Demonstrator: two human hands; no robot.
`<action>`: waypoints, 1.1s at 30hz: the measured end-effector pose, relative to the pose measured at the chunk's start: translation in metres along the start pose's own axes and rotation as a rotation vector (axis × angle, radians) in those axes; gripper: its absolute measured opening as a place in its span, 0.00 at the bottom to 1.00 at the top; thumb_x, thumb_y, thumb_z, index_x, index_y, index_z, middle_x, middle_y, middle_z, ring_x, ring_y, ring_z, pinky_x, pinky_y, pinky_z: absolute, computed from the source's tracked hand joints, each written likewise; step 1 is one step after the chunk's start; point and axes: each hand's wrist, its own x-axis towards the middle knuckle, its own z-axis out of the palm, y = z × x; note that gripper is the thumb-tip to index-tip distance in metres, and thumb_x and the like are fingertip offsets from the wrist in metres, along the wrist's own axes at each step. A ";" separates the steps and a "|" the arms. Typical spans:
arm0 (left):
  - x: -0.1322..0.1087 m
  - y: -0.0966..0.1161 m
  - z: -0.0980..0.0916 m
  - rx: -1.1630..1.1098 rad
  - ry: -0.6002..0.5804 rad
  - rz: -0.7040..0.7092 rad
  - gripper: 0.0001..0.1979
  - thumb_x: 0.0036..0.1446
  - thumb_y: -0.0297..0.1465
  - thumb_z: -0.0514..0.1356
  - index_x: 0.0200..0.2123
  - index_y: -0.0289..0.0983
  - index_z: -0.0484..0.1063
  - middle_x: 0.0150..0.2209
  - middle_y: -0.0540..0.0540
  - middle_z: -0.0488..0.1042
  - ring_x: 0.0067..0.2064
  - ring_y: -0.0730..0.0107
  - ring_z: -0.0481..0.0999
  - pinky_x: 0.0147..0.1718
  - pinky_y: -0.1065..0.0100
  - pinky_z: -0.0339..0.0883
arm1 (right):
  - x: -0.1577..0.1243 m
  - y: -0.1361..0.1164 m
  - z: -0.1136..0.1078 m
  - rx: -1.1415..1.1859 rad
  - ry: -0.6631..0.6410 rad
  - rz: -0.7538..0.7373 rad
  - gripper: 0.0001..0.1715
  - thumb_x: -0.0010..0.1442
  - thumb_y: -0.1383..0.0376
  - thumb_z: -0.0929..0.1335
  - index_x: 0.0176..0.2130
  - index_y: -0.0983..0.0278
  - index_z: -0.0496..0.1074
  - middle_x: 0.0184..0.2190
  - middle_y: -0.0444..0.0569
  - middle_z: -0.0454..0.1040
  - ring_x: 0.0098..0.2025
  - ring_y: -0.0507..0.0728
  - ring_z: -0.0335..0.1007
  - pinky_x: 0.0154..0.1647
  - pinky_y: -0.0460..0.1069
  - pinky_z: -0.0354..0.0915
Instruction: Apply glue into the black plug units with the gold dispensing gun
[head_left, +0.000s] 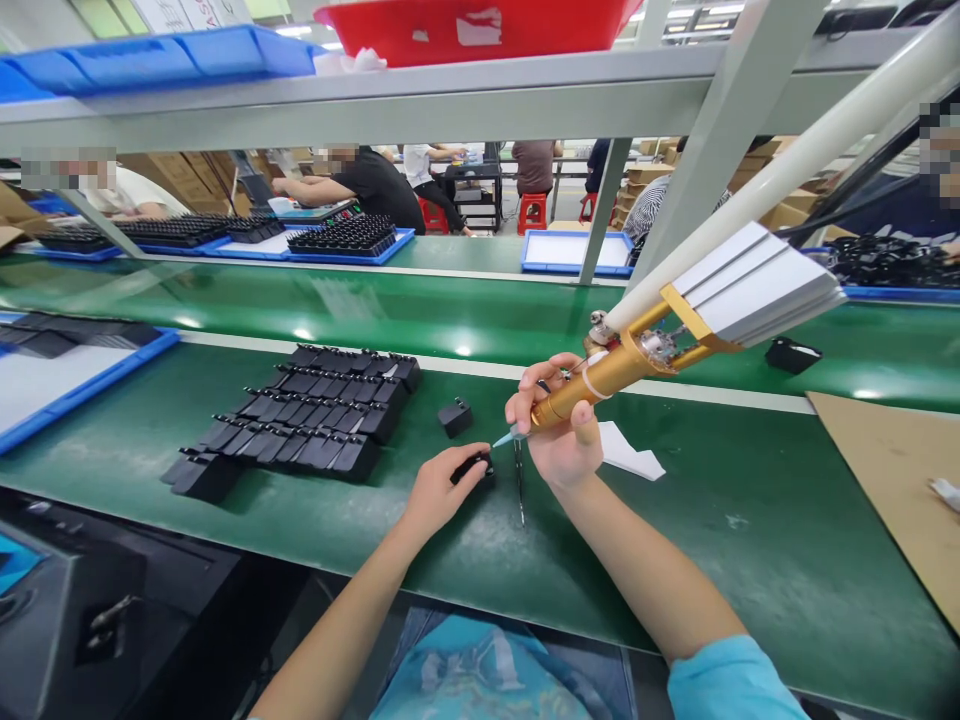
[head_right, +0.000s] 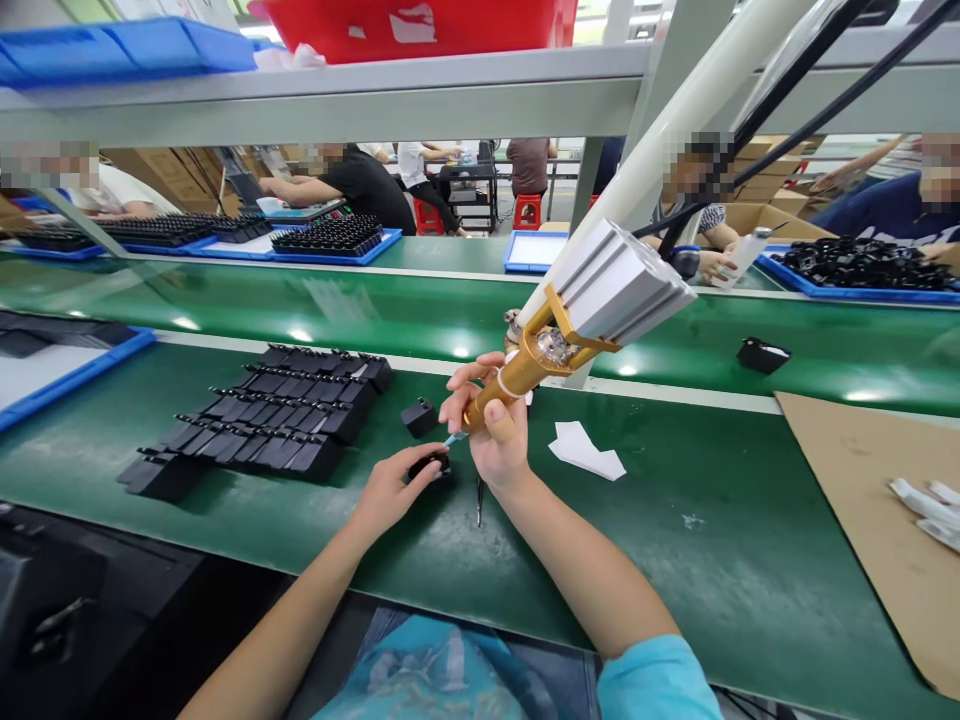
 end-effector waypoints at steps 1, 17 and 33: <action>-0.003 0.000 0.000 0.061 0.013 0.065 0.15 0.63 0.39 0.57 0.49 0.42 0.74 0.46 0.48 0.80 0.46 0.64 0.79 0.48 0.63 0.71 | 0.000 0.000 0.000 0.009 -0.008 -0.007 0.21 0.56 0.50 0.67 0.45 0.56 0.64 0.34 0.41 0.71 0.19 0.47 0.64 0.25 0.50 0.66; -0.009 -0.001 0.025 0.358 0.064 0.116 0.12 0.66 0.36 0.52 0.47 0.40 0.71 0.42 0.45 0.77 0.44 0.64 0.76 0.42 0.65 0.69 | 0.000 0.002 -0.002 0.013 -0.005 -0.005 0.20 0.57 0.51 0.67 0.46 0.56 0.63 0.34 0.41 0.71 0.19 0.46 0.63 0.26 0.49 0.66; 0.021 -0.015 0.006 0.890 0.178 0.300 0.18 0.63 0.39 0.55 0.53 0.39 0.71 0.48 0.36 0.71 0.52 0.49 0.69 0.49 0.52 0.63 | 0.002 0.002 -0.003 0.090 0.006 -0.001 0.18 0.58 0.55 0.68 0.46 0.57 0.65 0.34 0.42 0.72 0.20 0.46 0.64 0.27 0.48 0.65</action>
